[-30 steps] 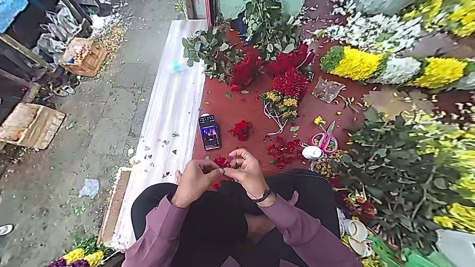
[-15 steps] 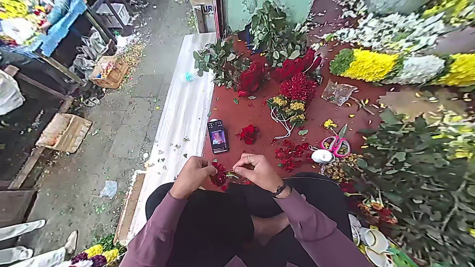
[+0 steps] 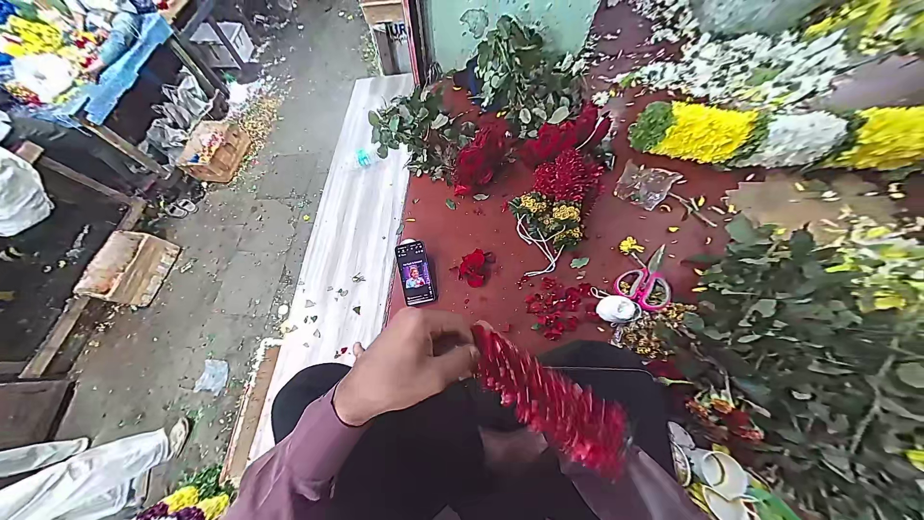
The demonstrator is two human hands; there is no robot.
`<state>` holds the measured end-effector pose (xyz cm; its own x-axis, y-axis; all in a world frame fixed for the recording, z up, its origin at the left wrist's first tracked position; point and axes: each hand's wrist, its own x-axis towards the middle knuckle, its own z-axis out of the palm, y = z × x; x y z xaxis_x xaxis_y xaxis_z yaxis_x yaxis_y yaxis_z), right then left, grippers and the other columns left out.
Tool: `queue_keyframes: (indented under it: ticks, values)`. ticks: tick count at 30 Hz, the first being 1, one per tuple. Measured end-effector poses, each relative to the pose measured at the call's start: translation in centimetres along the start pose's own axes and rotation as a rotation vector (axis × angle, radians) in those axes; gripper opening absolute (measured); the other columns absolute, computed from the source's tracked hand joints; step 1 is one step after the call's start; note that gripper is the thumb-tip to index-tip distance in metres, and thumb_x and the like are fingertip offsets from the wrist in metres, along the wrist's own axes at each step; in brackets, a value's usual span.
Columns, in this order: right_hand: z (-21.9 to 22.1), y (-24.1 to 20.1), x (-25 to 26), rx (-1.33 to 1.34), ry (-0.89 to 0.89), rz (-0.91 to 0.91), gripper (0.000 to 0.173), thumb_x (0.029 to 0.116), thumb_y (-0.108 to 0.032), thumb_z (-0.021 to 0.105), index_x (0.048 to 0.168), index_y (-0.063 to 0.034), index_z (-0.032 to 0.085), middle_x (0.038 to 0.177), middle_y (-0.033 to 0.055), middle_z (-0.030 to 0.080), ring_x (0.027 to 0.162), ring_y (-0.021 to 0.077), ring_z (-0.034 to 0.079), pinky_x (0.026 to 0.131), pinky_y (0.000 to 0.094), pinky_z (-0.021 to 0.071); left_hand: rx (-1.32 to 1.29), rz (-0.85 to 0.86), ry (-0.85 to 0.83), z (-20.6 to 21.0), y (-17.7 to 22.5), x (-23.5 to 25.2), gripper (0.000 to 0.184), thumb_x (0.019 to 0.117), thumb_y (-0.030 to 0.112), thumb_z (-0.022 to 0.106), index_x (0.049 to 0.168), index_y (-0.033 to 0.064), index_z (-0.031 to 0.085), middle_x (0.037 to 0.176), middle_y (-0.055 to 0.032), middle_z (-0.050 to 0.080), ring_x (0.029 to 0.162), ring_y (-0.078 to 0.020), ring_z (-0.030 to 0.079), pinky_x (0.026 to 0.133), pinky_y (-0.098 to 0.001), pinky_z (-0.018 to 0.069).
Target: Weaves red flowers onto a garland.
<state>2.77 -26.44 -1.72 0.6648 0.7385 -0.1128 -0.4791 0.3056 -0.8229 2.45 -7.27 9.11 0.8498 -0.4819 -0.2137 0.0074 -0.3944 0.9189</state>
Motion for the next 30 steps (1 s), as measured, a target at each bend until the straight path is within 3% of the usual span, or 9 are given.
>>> queue_keyframes:
  ticks: [2, 5, 10, 13, 16, 22, 27, 30]
  values:
    - [-0.2, 2.3, 0.0, 0.093, -0.145, -0.165, 0.011, 0.0912, -0.003, 0.072, 0.101, -0.007, 0.076, 0.092, -0.0016, 0.076, 0.077, 0.0028, 0.069, 0.069, 0.0203, 0.058, 0.148, -0.065, 0.185, 0.1, -0.6, 0.1, 0.019, 0.1006, 0.026, 0.062, 0.094, 0.0117, 0.073, 0.077, 0.0051, 0.068, 0.065, -0.004, 0.063, 0.06, -0.0262, 0.0552]
    - [-0.9, 2.1, 0.0, 0.05, -0.223, -0.306, 0.009, 0.0938, -0.003, 0.071, 0.099, -0.0009, 0.077, 0.095, 0.0057, 0.077, 0.073, 0.0054, 0.069, 0.064, 0.022, 0.0576, 0.339, -0.124, 0.315, 0.1, -2.2, -0.4, 0.021, 0.1001, 0.032, 0.061, 0.091, 0.016, 0.071, 0.073, 0.0073, 0.064, 0.062, -0.004, 0.058, 0.057, -0.0276, 0.0513]
    - [-3.4, 0.4, 0.0, -0.165, 0.025, -0.261, 0.01, 0.0932, -0.003, 0.071, 0.097, 0.0018, 0.078, 0.092, 0.0064, 0.077, 0.083, 0.0084, 0.071, 0.078, 0.0267, 0.0604, 0.426, -0.22, 0.163, -1.1, -4.6, -2.5, 0.019, 0.098, 0.031, 0.063, 0.094, 0.0166, 0.074, 0.077, 0.0052, 0.068, 0.066, -0.007, 0.062, 0.063, -0.0348, 0.0561]
    - [-4.2, 0.1, -0.4, -0.23, -0.065, -0.191, 0.009, 0.0928, -0.003, 0.071, 0.096, 0.0022, 0.078, 0.091, 0.0061, 0.077, 0.082, 0.0075, 0.07, 0.077, 0.0261, 0.0594, 0.301, -0.242, 0.006, -1.3, -5.1, -3.3, 0.015, 0.0942, 0.03, 0.067, 0.089, 0.0171, 0.074, 0.073, 0.0065, 0.067, 0.059, -0.005, 0.059, 0.057, -0.0305, 0.0525]
    - [-4.3, -0.6, -0.9, -0.293, -0.208, -0.133, 0.009, 0.0934, -0.005, 0.072, 0.096, 0.0021, 0.077, 0.09, 0.0055, 0.076, 0.082, 0.0071, 0.071, 0.078, 0.0256, 0.0592, 0.198, -0.292, -0.116, -0.9, -5.6, -3.6, 0.013, 0.0916, 0.03, 0.071, 0.089, 0.0181, 0.076, 0.076, 0.0073, 0.07, 0.063, -0.0043, 0.062, 0.061, -0.0318, 0.0549]
    - [-3.3, 0.0, -0.9, -0.328, -0.263, -0.106, 0.008, 0.092, -0.003, 0.071, 0.094, 0.0026, 0.077, 0.088, 0.0058, 0.076, 0.08, 0.0065, 0.071, 0.076, 0.0247, 0.0592, 0.189, -0.378, -0.05, 0.6, -7.9, -3.1, 0.011, 0.0877, 0.032, 0.073, 0.085, 0.0221, 0.076, 0.072, 0.0095, 0.069, 0.063, -0.005, 0.062, 0.063, -0.0369, 0.0543]
    - [-3.3, 1.3, 0.0, -0.254, 0.047, -0.069, 0.009, 0.092, -0.004, 0.071, 0.094, 0.0016, 0.077, 0.084, 0.0049, 0.075, 0.07, 0.0044, 0.064, 0.065, 0.023, 0.054, 0.156, -0.354, -0.025, 0.7, -8.4, -3.5, 0.012, 0.0883, 0.031, 0.072, 0.083, 0.0208, 0.076, 0.07, 0.0095, 0.068, 0.061, -0.0045, 0.06, 0.06, -0.0344, 0.0528]
    - [-3.4, 1.5, -0.1, -0.207, -0.022, -0.054, 0.009, 0.0934, -0.004, 0.069, 0.095, 0.0018, 0.076, 0.085, 0.0043, 0.074, 0.072, 0.0036, 0.064, 0.067, 0.0223, 0.0542, 0.134, -0.363, 0.022, 0.3, -9.0, -3.5, 0.013, 0.0881, 0.031, 0.072, 0.082, 0.0208, 0.074, 0.066, 0.0092, 0.064, 0.056, -0.0052, 0.056, 0.056, -0.034, 0.0494]
